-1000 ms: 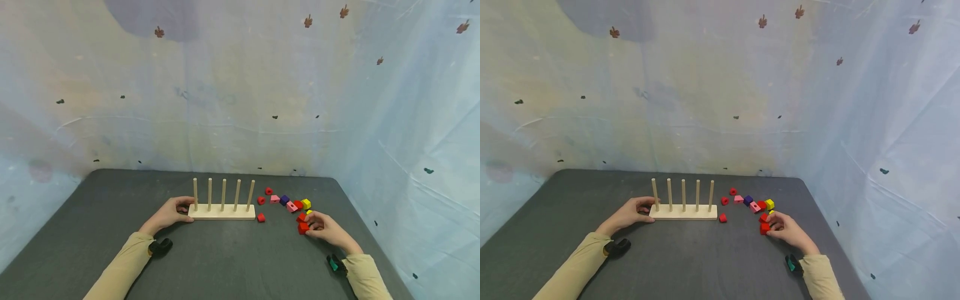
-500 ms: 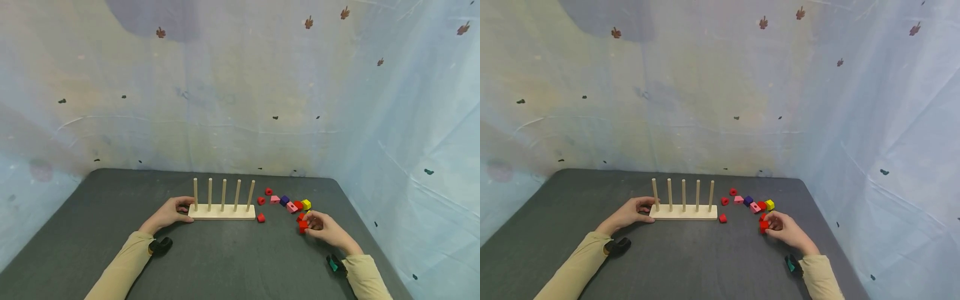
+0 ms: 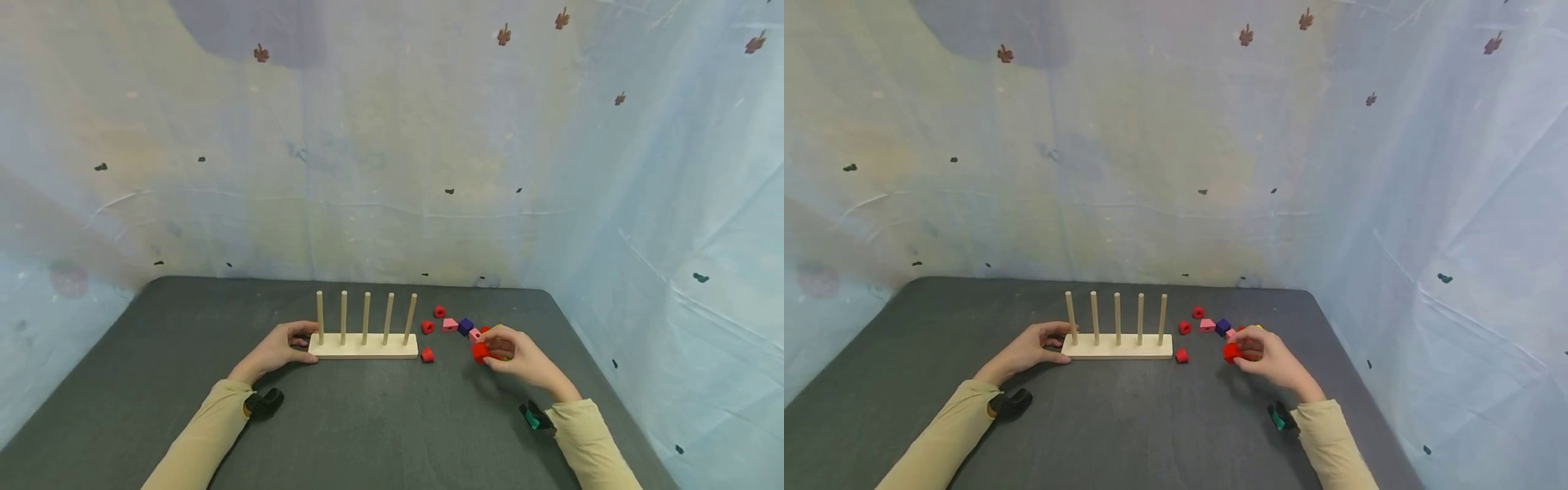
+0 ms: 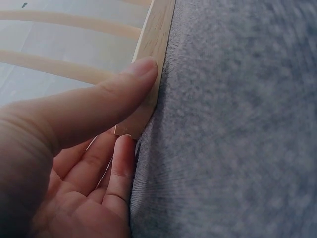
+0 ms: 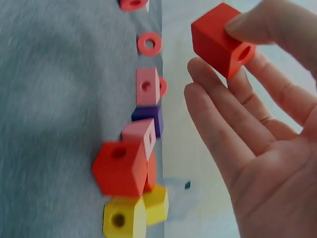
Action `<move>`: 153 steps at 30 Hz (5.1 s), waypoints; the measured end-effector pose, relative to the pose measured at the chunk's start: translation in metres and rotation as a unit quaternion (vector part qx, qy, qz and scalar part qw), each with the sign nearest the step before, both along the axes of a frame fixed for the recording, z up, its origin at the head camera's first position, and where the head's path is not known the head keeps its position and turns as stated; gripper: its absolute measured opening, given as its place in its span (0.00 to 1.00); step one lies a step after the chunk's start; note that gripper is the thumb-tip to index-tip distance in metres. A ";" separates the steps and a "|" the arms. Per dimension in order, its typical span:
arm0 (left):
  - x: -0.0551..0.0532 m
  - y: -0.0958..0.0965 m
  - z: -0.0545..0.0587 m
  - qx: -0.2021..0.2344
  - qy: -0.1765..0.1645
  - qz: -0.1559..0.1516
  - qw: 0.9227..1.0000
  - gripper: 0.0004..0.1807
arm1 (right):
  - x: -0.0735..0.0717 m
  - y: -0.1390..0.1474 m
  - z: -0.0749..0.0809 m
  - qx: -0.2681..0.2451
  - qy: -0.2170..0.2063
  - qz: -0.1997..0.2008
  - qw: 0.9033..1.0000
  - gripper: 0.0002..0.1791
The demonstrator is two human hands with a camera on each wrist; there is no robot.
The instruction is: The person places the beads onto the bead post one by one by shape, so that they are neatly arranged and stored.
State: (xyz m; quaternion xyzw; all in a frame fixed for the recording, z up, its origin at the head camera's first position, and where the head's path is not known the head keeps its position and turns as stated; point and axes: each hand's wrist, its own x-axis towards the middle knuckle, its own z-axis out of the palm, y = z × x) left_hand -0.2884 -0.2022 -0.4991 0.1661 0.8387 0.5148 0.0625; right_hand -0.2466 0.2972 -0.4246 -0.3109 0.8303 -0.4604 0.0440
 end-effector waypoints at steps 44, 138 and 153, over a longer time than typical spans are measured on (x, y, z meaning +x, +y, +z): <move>0.001 0.000 0.002 -0.017 -0.005 -0.003 1.000 0.41 | 0.000 -0.204 0.110 -0.047 0.177 0.065 0.981 0.18; 0.011 -0.002 0.015 0.007 -0.004 -0.032 0.999 0.36 | -0.018 -0.307 -0.010 -0.167 0.016 -0.112 0.979 0.15; 0.005 -0.005 0.003 0.002 -0.003 -0.029 1.000 0.40 | -0.020 -0.302 -0.038 -0.104 -0.028 -0.122 0.987 0.14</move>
